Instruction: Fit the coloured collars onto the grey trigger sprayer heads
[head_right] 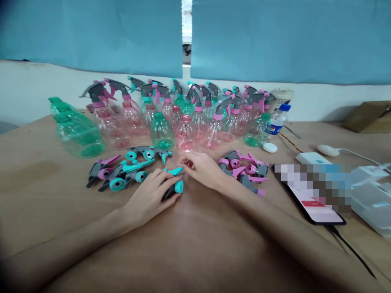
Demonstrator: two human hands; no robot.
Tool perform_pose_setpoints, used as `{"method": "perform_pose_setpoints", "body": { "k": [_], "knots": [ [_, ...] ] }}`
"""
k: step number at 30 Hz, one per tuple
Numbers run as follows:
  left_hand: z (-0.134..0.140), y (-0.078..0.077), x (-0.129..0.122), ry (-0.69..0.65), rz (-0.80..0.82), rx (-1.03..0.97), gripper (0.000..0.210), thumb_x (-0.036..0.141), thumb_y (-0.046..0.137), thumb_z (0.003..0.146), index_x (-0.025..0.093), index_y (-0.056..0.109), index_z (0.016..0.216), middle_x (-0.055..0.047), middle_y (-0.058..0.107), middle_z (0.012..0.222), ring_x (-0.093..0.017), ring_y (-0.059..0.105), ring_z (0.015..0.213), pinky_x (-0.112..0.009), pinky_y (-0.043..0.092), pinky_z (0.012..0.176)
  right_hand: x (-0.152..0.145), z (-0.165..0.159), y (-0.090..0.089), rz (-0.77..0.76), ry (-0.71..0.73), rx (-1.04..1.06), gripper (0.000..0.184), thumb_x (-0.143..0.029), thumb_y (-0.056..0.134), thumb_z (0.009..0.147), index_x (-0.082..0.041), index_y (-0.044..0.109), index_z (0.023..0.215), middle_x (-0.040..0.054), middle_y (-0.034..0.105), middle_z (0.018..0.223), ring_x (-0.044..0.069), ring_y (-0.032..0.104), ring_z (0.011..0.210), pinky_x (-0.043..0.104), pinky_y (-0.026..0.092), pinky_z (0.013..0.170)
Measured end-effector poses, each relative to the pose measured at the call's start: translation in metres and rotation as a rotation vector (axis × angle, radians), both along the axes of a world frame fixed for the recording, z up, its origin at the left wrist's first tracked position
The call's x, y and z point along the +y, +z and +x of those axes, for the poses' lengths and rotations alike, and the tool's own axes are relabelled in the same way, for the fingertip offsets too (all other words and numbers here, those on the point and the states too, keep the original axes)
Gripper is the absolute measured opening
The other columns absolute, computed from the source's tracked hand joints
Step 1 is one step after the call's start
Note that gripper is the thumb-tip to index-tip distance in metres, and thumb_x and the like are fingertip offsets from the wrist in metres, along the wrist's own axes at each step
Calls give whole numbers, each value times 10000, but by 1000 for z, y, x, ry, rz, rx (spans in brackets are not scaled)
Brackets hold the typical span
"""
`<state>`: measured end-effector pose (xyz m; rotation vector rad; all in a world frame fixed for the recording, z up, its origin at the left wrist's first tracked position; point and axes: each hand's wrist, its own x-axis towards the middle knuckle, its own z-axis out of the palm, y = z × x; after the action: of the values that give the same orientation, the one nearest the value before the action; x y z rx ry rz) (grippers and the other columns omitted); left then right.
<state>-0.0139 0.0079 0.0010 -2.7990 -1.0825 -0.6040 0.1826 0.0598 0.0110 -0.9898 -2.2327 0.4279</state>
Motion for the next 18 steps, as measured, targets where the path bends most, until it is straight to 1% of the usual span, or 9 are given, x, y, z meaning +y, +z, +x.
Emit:
{"method": "perform_pose_setpoints", "body": {
  "k": [3, 6, 8, 10, 12, 13, 16, 18],
  "knots": [
    [5, -1, -10, -27, -35, -4, 368, 266, 604, 831, 113, 554, 1162, -122, 592, 1061, -277, 503, 959, -425, 472, 810, 2, -1, -20, 8, -31, 11, 92, -176, 522, 872, -158, 605, 908, 51, 645, 888, 134, 594, 699, 265, 481, 659],
    [7, -2, -15, -66, -33, -21, 315, 241, 584, 845, 98, 562, 1124, -124, 599, 1037, -268, 502, 939, -423, 476, 805, 2, -3, -25, 22, -47, 23, 111, -199, 516, 880, -165, 607, 934, 62, 638, 930, 150, 608, 762, 281, 495, 696],
    [7, -2, -16, -110, -27, -35, 286, 239, 580, 851, 95, 570, 1097, -119, 607, 997, -261, 501, 919, -416, 477, 798, 5, -8, -20, 33, -46, 30, 134, -229, 514, 890, -175, 615, 961, 61, 642, 962, 162, 616, 823, 298, 497, 746],
    [6, -2, -19, -165, -37, -48, 282, 254, 590, 848, 100, 577, 1084, -111, 611, 967, -255, 502, 903, -407, 475, 794, 11, -15, -11, 45, -14, 12, 172, -278, 512, 905, -191, 628, 997, 55, 653, 1003, 177, 615, 911, 323, 485, 822],
    [4, -2, -22, -212, -55, -68, 277, 265, 594, 844, 112, 585, 1075, -105, 613, 961, -248, 502, 895, -400, 471, 799, 16, -27, -1, 56, 62, -73, 246, -344, 490, 922, -204, 628, 1069, 57, 655, 1076, 197, 586, 1037, 358, 449, 914],
    [3, -2, -23, -228, -64, -81, 271, 268, 594, 844, 118, 590, 1070, -102, 615, 962, -245, 502, 893, -397, 469, 806, 19, -35, 3, 66, 70, -117, 323, -414, 502, 908, -198, 616, 1119, 79, 634, 1138, 220, 558, 1098, 384, 428, 949],
    [-1, -1, -27, -251, -88, -123, 257, 282, 589, 851, 129, 602, 1057, -94, 622, 964, -234, 504, 891, -389, 466, 828, 23, -60, 13, 50, 118, -253, 606, -577, 489, 856, -190, 486, 1321, 150, 465, 1370, 288, 410, 1275, 447, 366, 1013],
    [-3, 0, -28, -256, -102, -147, 250, 290, 587, 855, 132, 606, 1048, -89, 625, 957, -228, 508, 891, -378, 469, 832, 24, -77, 15, 41, 184, -313, 712, -625, 492, 824, -241, 363, 1409, 143, 347, 1458, 318, 336, 1323, 475, 351, 1021]
  ]
}}
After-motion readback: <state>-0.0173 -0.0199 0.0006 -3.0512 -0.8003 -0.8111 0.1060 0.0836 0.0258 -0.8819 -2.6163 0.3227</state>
